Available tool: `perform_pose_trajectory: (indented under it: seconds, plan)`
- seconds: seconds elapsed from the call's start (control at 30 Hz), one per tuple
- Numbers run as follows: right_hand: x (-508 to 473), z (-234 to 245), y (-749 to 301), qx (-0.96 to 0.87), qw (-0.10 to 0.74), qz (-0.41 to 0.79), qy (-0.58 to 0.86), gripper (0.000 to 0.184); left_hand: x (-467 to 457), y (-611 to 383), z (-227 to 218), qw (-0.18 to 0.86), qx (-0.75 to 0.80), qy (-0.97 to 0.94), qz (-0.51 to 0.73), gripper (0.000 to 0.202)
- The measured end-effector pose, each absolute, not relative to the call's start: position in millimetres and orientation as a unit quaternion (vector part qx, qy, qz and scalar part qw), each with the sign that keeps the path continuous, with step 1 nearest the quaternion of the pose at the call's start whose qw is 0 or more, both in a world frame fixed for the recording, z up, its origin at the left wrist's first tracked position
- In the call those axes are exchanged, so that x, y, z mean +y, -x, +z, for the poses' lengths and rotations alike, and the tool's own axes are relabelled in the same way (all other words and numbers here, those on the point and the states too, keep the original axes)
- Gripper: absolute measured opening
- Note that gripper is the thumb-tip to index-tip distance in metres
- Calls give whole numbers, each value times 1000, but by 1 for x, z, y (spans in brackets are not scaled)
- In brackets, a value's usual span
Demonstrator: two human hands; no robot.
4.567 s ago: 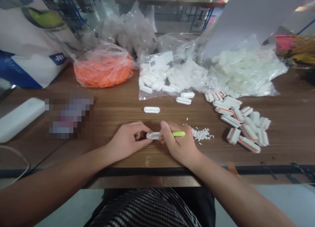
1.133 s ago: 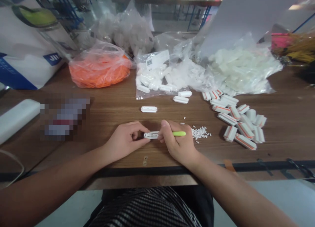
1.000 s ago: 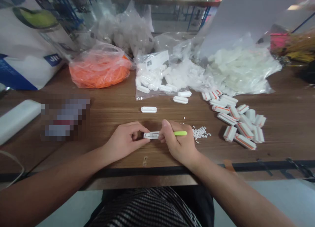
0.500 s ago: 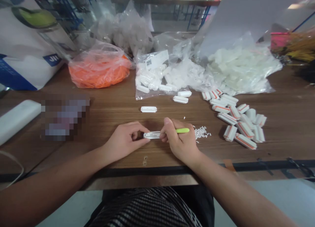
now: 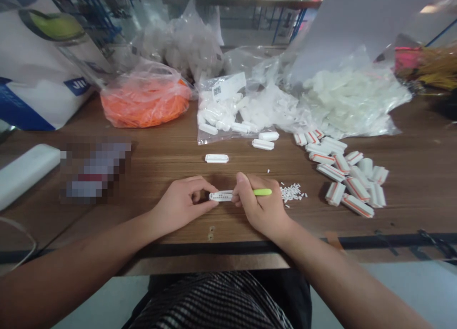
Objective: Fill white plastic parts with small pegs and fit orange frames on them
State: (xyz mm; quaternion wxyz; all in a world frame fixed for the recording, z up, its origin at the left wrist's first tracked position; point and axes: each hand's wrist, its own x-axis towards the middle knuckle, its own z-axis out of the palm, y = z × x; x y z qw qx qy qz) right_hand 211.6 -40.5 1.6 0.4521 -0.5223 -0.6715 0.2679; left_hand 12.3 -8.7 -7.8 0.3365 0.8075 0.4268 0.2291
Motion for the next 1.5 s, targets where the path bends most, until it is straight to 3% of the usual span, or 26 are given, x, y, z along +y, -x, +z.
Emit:
perform_pose_trajectory:
  seconds: [0.27, 0.5, 1.03, 1.27, 1.5]
  plan:
    - [-44, 6, -211, -740, 411, 190, 497, 39, -10, -13, -8, 338, 433, -803, 230, 10]
    - [-43, 1, -212, -608, 502, 285, 545, 46, -10, -12, -8, 334, 433, -807, 223, 12]
    - [-41, 1, -213, -596, 464, 334, 564, 48, -10, -12, -7, 334, 429, -808, 224, 13]
    - [-41, 5, -212, -640, 442, 303, 551, 45, -9, -12, -7, 337, 432, -806, 222, 11]
    - [-44, 4, -214, -595, 496, 320, 545, 48, -9, -12, -7, 339, 430, -807, 219, 13]
